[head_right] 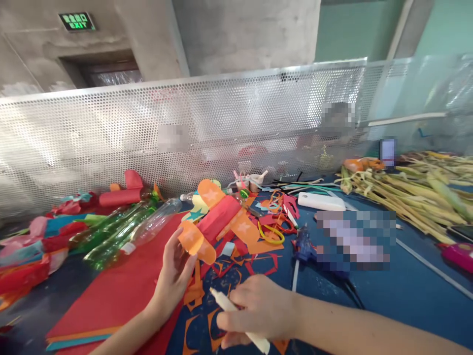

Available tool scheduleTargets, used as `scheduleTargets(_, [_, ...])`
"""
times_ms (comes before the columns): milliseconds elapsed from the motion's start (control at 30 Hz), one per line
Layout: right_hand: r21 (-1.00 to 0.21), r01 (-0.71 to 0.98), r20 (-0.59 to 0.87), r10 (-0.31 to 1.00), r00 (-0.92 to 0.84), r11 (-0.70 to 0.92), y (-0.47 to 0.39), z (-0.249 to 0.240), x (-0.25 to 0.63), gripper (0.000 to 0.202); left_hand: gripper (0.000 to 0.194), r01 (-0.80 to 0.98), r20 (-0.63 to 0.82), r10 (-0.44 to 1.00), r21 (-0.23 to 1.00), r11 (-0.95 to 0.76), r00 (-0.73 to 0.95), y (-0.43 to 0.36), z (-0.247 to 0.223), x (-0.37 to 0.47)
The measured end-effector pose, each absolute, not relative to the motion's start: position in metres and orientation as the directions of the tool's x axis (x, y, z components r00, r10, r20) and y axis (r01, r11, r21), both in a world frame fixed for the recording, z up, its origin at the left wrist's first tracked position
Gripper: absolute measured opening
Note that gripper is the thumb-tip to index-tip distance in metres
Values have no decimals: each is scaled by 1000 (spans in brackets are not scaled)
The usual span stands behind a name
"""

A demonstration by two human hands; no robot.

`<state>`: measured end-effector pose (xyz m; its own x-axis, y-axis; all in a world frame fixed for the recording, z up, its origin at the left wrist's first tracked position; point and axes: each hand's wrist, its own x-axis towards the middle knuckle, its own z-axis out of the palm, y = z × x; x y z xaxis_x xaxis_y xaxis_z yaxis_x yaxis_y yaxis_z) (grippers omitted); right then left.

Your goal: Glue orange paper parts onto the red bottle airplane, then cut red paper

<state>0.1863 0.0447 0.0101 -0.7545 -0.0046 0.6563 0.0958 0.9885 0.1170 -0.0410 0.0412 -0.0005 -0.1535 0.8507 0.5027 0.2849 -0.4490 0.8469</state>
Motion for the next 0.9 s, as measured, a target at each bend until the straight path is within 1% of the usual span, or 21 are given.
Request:
scheduleTargets(67, [36, 168, 663, 103, -742, 985, 44, 10, 188, 19, 53, 277, 493, 853, 855, -439, -169, 40, 1, -41])
scheduleTargets(100, [-36, 209, 658, 180, -731, 977, 43, 11, 188, 14, 53, 272, 489, 855, 858, -436, -171, 39, 2, -40])
scheduleTargets(167, [-232, 298, 634, 376, -675, 926, 42, 13, 188, 4, 52, 264, 490, 854, 859, -439, -173, 38, 3, -39])
scheduleTargets(233, [-439, 356, 594, 563, -574, 825, 42, 15, 186, 13, 52, 264, 500, 848, 853, -449, -173, 37, 2, -39])
scheduleTargets(267, [-519, 377, 566, 639, -520, 767, 42, 16, 185, 17, 52, 264, 503, 847, 852, -453, -171, 36, 1, -39])
scheduleTargets(300, [-574, 392, 540, 692, -479, 719, 42, 16, 184, 20, 52, 260, 504, 847, 852, -455, -167, 36, 1, -39])
scheduleTargets(333, [-603, 400, 521, 721, -458, 690, 42, 15, 184, 22, 52, 252, 502, 849, 853, -456, -162, 35, 0, -39])
scheduleTargets(400, [-613, 404, 501, 730, -466, 679, 43, 13, 183, 22, 52, 228, 487, 859, 865, -448, -158, 34, 2, -38])
scheduleTargets(500, [-584, 383, 508, 690, -515, 716, 43, 9, 184, 23, 55, 156, 425, 889, 902, -401, -171, 33, 12, -35])
scheduleTargets(567, [-554, 367, 512, 653, -558, 748, 42, 7, 185, 22, 57, 49, 301, 937, 954, -297, -179, 36, 22, -34])
scheduleTargets(600, [-538, 360, 509, 634, -582, 762, 41, 6, 186, 21, 57, 33, 264, 944, 964, -263, -199, 38, 27, -35])
scheduleTargets(700, [-501, 345, 488, 588, -645, 794, 40, 6, 188, 18, 48, -3, 179, 944, 982, -188, -278, 45, 39, -43])
scheduleTargets(767, [-478, 339, 483, 565, -669, 810, 40, 7, 189, 15, 46, -34, 138, 934, 987, -158, -329, 50, 45, -53])
scheduleTargets(900, [-435, 324, 480, 520, -706, 841, 40, 8, 188, 11, 53, -95, 112, 904, 982, -165, -412, 59, 51, -72])
